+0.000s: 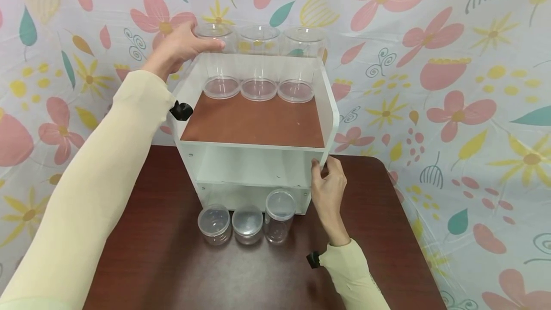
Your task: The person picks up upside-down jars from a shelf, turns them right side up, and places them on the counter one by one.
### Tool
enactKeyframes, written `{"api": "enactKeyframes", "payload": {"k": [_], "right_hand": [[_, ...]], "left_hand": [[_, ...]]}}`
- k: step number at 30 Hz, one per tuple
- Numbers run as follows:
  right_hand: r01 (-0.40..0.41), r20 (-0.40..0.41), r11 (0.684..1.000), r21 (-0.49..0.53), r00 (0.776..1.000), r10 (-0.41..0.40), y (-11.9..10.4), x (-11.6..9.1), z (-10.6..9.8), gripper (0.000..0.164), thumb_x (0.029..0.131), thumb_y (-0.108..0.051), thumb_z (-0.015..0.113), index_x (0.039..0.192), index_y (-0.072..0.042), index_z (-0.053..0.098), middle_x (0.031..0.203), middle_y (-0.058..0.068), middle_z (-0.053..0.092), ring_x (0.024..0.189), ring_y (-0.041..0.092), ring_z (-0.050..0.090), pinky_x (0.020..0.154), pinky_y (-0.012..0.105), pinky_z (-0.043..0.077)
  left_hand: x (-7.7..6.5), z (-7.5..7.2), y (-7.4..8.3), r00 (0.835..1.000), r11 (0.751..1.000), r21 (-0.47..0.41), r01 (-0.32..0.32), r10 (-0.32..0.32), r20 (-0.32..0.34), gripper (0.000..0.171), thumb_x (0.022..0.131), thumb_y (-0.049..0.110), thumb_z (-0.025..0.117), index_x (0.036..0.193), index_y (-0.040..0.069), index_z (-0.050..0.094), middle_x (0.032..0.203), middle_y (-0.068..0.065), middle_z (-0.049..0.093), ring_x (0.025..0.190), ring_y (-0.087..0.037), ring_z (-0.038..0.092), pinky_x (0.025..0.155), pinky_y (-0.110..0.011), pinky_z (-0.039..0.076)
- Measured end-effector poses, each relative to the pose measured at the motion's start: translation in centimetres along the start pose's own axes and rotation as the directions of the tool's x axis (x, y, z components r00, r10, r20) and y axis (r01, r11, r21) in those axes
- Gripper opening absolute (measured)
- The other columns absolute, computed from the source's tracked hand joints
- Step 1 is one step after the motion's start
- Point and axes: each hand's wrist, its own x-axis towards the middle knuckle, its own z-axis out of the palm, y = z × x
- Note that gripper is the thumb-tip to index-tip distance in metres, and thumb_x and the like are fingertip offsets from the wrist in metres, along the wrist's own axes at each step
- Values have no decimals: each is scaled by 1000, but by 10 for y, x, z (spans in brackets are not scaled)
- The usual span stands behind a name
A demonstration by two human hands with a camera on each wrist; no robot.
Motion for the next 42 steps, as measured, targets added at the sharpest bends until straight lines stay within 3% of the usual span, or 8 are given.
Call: {"api": "enactKeyframes", "payload": {"k": [20, 34, 42], "right_hand": [[1, 15, 1000, 8, 1000, -1, 1, -1, 4, 14, 96, -4, 69, 103, 7, 73, 96, 20, 67, 82, 21, 60, 68, 14, 41], [8, 13, 1000, 4, 1000, -8, 4, 3, 3, 11, 96, -5, 69, 99, 6, 72, 95, 19, 67, 80, 22, 61, 69, 16, 42], [-6, 18, 1000, 14, 1000, 6, 4, 4, 4, 12, 96, -4, 69, 100, 7, 72, 96, 19, 68, 80, 18, 60, 70, 16, 42]], "left_hand": [[0, 1, -13, 999, 999, -25, -30, 29, -32, 119, 87, 60, 75, 167, 23, -4, 172, 9, 2, 155, -10, 13, 122, -31, 21], [-27, -13, -19, 994, 988, -113, -106, 107, 2, 115, 88, 56, 76, 167, 18, 2, 172, 4, 8, 153, -14, 20, 123, -33, 22], [-47, -14, -24, 982, 955, -230, -188, 186, -30, 106, 89, 45, 79, 167, 19, 12, 169, 4, 17, 150, -10, 26, 121, -29, 23]]}}
